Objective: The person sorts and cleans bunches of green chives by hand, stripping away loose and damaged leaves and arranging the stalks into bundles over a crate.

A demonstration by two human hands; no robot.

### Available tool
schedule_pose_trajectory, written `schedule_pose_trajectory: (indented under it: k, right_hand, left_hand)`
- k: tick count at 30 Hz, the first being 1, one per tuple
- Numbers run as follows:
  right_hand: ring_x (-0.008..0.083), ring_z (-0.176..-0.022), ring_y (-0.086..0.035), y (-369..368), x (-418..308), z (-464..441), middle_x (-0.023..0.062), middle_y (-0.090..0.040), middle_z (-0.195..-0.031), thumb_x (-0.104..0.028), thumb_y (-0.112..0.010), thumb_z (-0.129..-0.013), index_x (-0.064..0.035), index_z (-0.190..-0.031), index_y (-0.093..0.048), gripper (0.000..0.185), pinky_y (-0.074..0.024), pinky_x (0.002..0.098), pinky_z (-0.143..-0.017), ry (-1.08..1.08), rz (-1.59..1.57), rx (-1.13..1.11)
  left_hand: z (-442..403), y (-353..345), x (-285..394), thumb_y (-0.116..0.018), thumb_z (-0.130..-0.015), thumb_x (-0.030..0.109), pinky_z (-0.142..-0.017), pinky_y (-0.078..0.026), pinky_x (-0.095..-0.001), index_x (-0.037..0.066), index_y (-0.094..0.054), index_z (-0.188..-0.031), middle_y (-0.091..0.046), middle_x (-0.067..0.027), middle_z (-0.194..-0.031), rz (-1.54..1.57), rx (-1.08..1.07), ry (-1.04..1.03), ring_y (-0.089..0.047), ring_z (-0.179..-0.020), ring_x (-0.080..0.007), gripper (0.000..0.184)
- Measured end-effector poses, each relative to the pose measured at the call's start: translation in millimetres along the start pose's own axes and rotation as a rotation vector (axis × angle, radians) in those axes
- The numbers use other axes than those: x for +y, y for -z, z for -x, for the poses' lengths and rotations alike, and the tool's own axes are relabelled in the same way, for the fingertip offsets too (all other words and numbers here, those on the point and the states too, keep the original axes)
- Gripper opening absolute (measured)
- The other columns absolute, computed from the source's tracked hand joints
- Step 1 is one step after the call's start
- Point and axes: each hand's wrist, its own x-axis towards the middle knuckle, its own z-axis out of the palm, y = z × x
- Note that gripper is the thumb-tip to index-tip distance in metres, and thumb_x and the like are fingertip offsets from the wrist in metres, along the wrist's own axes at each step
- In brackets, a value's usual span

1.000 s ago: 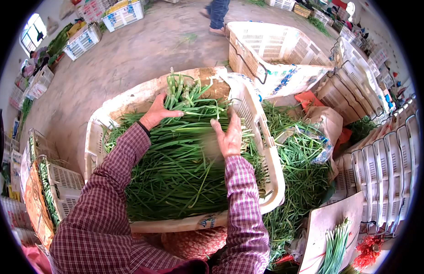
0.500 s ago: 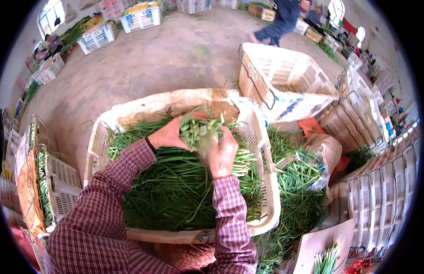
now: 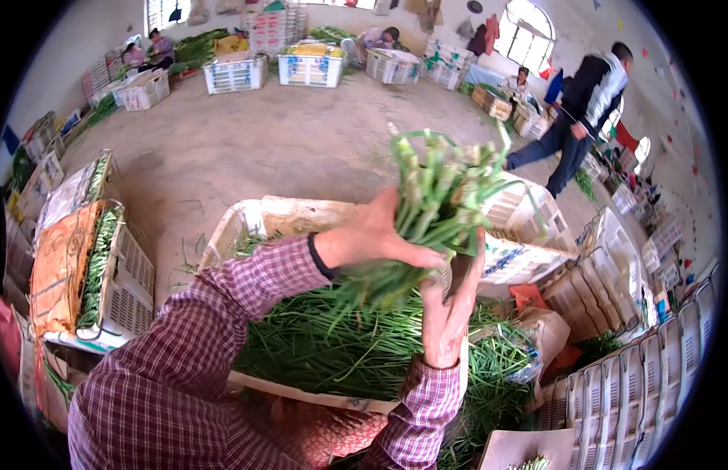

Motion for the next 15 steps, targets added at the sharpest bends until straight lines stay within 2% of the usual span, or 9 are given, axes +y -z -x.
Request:
schedule_pose_trajectory:
  k: [1,3,5,7,9,10,11,13,15]
  right_hand:
    - [0.0311,-0.136,-0.029,0.0,-6.7,14.0,0.0217,-0.028,-0.146,-0.029,-0.064,-0.079,0.0015,-0.147,-0.014,0.09,-0.027,0.0394,-0.11,0.022,-0.012,-0.029]
    - [0.0335,-0.135,-0.029,2.2,-19.3,46.1,0.0233,-0.028,-0.145,-0.033,-0.076,-0.065,0.0015,-0.147,-0.012,0.109,-0.0263,0.0408,-0.111,-0.13,0.034,-0.087]
    - [0.0339,-0.133,-0.032,3.8,-37.8,84.1,0.0236,-0.03,-0.142,-0.028,-0.079,-0.064,0.0009,-0.147,-0.012,0.111,-0.0279,0.0405,-0.11,-0.264,0.074,-0.102]
    - [0.0299,-0.124,-0.042,7.5,-39.8,124.2,0.0203,-0.039,-0.139,-0.027,-0.079,-0.068,-0.0016,-0.147,-0.017,0.103,-0.034,0.0382,-0.105,-0.224,0.189,0.021]
    - [0.0231,-0.119,-0.046,29.8,-37.7,166.7,0.0159,-0.044,-0.134,-0.007,-0.07,-0.08,0.0002,-0.146,-0.021,0.083,-0.0352,0.0348,-0.103,-0.25,0.11,0.048]
    - [0.0221,-0.118,-0.046,39.7,-34.6,181.0,0.0149,-0.045,-0.134,-0.004,-0.067,-0.081,0.0007,-0.145,-0.021,0.079,-0.0355,0.0335,-0.103,-0.243,0.145,0.047]
    - [0.0212,-0.118,-0.047,47.2,-38.5,192.2,0.014,-0.045,-0.134,0.0,-0.065,-0.083,0.0012,-0.145,-0.022,0.075,-0.0357,0.0322,-0.102,-0.236,0.19,0.062]
    - [0.0232,-0.113,-0.05,51.5,-88.0,199.7,0.0167,-0.045,-0.134,0.004,-0.064,-0.079,0.001,-0.145,-0.02,0.079,-0.0389,0.0326,-0.1,-0.342,-0.053,0.147]
    - [0.0235,-0.11,-0.052,61.8,-121.9,207.7,0.0175,-0.048,-0.131,0.003,-0.064,-0.079,0.0004,-0.145,-0.02,0.079,-0.0427,0.0331,-0.096,-0.37,0.044,0.194]
  left_hand:
    - [2.8,-7.0,14.6,-0.083,-0.064,0.021,-0.1,-0.041,-0.0363,-0.001,-0.044,-0.129,-0.057,-0.0117,-0.117,0.208,-0.091,-0.013,-0.055,-0.109,-0.0221,0.079]
    - [19.9,-32.5,39.4,-0.08,-0.068,0.018,-0.097,-0.043,-0.034,-0.001,-0.049,-0.124,-0.061,-0.0094,-0.109,0.468,0.063,-0.066,-0.058,-0.101,-0.0206,0.067]
    - [33.8,-53.5,41.1,-0.076,-0.073,0.018,-0.081,-0.05,-0.03,0.002,-0.056,-0.115,-0.064,-0.0081,-0.099,0.724,0.09,0.003,-0.061,-0.087,-0.0161,0.049]
    - [47.0,-71.5,19.4,-0.073,-0.078,0.02,-0.075,-0.053,-0.0291,0.003,-0.058,-0.112,-0.064,-0.0088,-0.099,0.88,0.071,0.179,-0.062,-0.086,-0.0159,0.04]
    - [73.9,-99.8,23.7,-0.07,-0.083,0.021,-0.074,-0.054,-0.0296,0.003,-0.058,-0.112,-0.064,-0.0099,-0.1,1.178,-0.016,0.344,-0.063,-0.086,-0.0164,0.037]
    - [79.9,-107.1,16.6,-0.068,-0.086,0.025,-0.074,-0.054,-0.0289,0.003,-0.058,-0.114,-0.064,-0.0106,-0.104,1.174,-0.004,0.362,-0.063,-0.085,-0.0166,0.037]
    - [87.6,-113.3,17.2,-0.067,-0.086,0.029,-0.081,-0.052,-0.0307,0.003,-0.056,-0.118,-0.063,-0.0115,-0.108,1.205,-0.077,0.33,-0.062,-0.091,-0.0178,0.042]
    - [104.7,-129.9,14.5,-0.066,-0.086,0.038,-0.088,-0.049,-0.0332,0.003,-0.055,-0.12,-0.063,-0.011,-0.111,1.304,-0.171,0.238,-0.059,-0.1,-0.0179,0.05]
    - [122.5,-150.8,20.4,-0.067,-0.08,0.053,-0.099,-0.041,-0.0368,0.005,-0.032,-0.14,-0.051,-0.0114,-0.129,1.274,-0.24,0.115,-0.052,-0.113,-0.021,0.085]
